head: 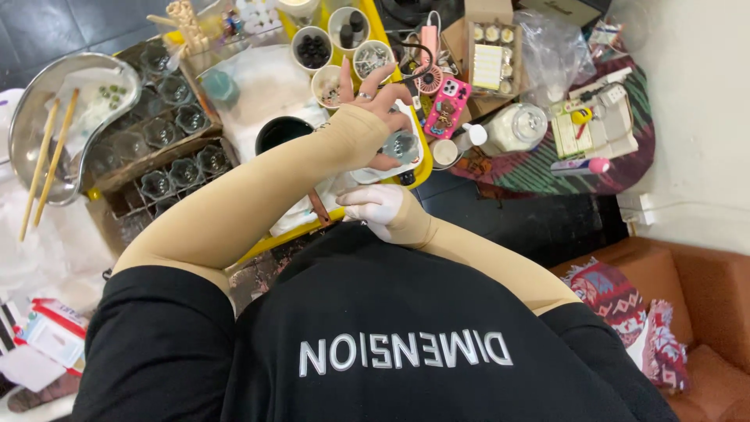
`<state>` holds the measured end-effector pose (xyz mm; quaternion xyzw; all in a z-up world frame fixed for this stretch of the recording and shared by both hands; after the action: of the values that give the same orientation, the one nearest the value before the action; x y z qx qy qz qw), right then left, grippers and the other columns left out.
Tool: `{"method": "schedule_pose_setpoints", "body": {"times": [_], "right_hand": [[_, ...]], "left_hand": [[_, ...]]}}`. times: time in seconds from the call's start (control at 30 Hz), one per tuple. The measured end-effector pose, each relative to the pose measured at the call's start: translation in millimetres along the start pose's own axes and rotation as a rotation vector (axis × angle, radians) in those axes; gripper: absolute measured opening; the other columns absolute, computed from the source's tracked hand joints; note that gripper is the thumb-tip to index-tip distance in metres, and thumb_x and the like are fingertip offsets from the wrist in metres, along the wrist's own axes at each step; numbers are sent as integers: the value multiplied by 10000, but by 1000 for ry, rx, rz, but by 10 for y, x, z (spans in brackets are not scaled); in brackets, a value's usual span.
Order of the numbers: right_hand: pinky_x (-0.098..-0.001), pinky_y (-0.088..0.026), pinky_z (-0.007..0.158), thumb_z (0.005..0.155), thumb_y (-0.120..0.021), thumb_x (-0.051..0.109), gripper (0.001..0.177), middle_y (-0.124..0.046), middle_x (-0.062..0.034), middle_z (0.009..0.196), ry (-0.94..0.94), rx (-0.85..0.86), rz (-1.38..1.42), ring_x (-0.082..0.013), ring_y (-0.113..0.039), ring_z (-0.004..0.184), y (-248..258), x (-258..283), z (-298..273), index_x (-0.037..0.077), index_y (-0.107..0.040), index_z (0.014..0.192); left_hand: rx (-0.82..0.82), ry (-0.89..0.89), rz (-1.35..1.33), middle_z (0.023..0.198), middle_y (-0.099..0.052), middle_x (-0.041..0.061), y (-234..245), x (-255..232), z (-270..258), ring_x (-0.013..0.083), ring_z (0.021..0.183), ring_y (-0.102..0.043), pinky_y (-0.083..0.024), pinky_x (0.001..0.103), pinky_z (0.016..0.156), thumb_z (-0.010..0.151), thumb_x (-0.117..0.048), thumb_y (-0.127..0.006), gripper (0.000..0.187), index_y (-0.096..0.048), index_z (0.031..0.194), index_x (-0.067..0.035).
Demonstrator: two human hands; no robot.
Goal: Pouring melted blue wax into a decorative mold and adding embellishments.
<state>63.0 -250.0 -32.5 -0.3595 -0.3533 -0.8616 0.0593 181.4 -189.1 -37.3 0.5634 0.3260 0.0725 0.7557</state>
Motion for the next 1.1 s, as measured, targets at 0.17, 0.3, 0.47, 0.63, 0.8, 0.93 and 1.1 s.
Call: {"method": "schedule_pose_setpoints", "body": {"times": [0.17, 0.3, 0.47, 0.63, 0.8, 0.93, 1.1], "right_hand": [[-397, -602, 893, 906, -746, 13, 221, -708, -123, 1171, -20, -85, -14, -332, -717, 1057, -29, -42, -51, 71, -634, 1088], [-400, -600, 914, 888, -761, 35, 243, -715, -121, 1184, -32, -111, -31, -332, -718, 1095, -54, -47, -31, 76, -630, 1089], [-387, -606, 907, 898, -761, 18, 237, -720, -128, 1184, -54, -107, -24, -324, -722, 1086, -98, -110, -52, 70, -627, 1086], [-404, -603, 914, 882, -747, -1, 245, -720, -128, 1173, -58, -111, -27, -330, -720, 1092, -34, -85, -7, 58, -625, 1086], [-383, -607, 908, 893, -752, -32, 257, -714, -124, 1190, -58, -122, -9, -329, -724, 1081, -42, -102, -30, 74, -618, 1085], [-384, -597, 899, 880, -752, -36, 274, -710, -128, 1197, -50, -97, 15, -331, -717, 1067, -63, -140, -42, 86, -627, 1092], [-376, -584, 899, 867, -778, -45, 309, -701, -104, 1186, -64, -115, 8, -317, -709, 1060, -11, -97, -6, 105, -622, 1089]], "left_hand": [[67, -21, 12, 1436, -465, 49, -81, 92, -1, 472, 1506, -140, 57, 875, 1038, 566, -469, -923, 519, -756, 1030, -305], [79, -41, 38, 1483, -423, 78, -134, 179, -37, 503, 1505, -90, 35, 906, 995, 585, -512, -916, 532, -752, 1056, -328], [34, -41, 26, 1507, -418, 72, -173, 227, -84, 519, 1510, -63, 41, 899, 1012, 590, -521, -903, 542, -753, 1089, -370], [-31, -25, -24, 1516, -419, 105, -51, 205, -132, 544, 1499, -47, 99, 871, 1021, 627, -548, -882, 495, -762, 1082, -395], [-52, -47, 14, 1517, -447, 92, 103, 169, -189, 517, 1540, -82, 112, 842, 1083, 618, -535, -874, 492, -775, 1071, -374], [-90, -93, 66, 1536, -450, 77, 123, 163, -211, 506, 1547, -94, 112, 834, 1083, 645, -524, -872, 458, -780, 1066, -369], [-43, -150, 167, 1535, -460, 79, 147, 91, -168, 473, 1563, -106, 109, 836, 1092, 616, -517, -886, 465, -762, 1019, -320]]}}
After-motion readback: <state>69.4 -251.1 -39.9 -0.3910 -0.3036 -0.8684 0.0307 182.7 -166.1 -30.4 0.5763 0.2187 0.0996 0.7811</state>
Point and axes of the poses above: each hand's wrist, its own z-axis towards the middle knuckle, its own y-axis out of the back of the hand, x = y × z, the point moved 6 cm from there along z, towards the middle knuckle
